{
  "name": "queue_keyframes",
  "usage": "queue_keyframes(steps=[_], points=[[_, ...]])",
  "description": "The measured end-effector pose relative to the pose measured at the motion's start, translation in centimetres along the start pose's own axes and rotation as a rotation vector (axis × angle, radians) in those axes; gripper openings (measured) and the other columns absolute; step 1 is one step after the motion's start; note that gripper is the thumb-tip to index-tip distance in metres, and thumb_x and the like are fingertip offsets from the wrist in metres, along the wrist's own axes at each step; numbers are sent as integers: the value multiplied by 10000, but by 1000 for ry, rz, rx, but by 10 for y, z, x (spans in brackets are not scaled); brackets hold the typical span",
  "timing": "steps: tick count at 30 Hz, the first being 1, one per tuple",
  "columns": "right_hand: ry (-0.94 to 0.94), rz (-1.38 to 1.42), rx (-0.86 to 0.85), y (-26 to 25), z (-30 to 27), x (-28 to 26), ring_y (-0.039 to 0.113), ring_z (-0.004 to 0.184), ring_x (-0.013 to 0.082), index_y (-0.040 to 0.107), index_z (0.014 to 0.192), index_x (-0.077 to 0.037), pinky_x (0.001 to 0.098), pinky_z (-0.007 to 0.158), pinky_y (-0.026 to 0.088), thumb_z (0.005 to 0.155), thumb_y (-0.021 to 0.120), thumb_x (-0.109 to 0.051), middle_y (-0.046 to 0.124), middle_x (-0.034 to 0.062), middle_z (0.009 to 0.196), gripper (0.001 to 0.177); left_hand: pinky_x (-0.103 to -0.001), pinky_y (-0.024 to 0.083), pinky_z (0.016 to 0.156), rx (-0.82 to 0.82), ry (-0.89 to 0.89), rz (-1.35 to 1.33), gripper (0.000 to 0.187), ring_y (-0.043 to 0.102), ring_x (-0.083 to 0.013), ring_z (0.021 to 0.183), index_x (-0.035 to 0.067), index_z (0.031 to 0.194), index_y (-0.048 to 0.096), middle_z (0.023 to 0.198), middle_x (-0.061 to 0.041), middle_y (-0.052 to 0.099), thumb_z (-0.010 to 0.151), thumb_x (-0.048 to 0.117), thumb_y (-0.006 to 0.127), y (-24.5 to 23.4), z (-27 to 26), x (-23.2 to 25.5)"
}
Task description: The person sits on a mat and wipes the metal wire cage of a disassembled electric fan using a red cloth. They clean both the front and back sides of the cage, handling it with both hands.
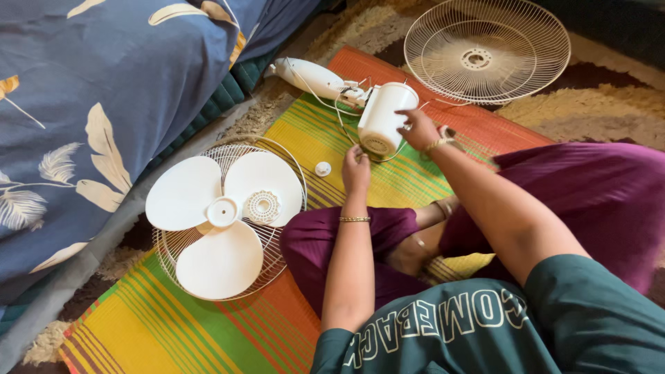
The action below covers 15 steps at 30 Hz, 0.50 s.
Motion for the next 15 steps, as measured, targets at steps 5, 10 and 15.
queue_keyframes(steps=[5, 10, 15], points=[[253, 124, 112, -6, 57, -14, 695, 1070, 290, 659, 1351, -119, 414, 930, 557, 865, 760, -193, 693, 172, 1270, 502, -452, 489, 1044, -284, 217, 161, 473, 594, -393, 1255, 34, 1394, 575, 1346, -235, 642, 1000, 292, 617, 6, -4, -31], [389, -216, 223, 10, 116, 15, 482, 1294, 426, 519, 1431, -81, 490, 1078, 410, 803, 848, -298, 526, 225, 1402, 741, -446, 438, 1112, -580, 122, 236, 726, 527, -365, 1360, 96, 1544, 389, 1471, -228, 532, 985, 522, 570, 20, -18, -32], [900, -344, -25, 11, 175, 48, 411, 1413, 417, 372, 1530, -66, 459, 1165, 367, 789, 841, -511, 397, 269, 1547, 983, -482, 380, 1121, -596, 22, 377, 794, 405, -380, 1424, 132, 1582, 257, 1611, -183, 313, 970, 538, 559, 9, -1, -29]])
Point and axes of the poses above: each hand's wrist, its own z-axis towards the middle knuckle, its own y-axis out of the palm, x = y × z, the point moved 1 cm from there along z, towards the middle knuckle
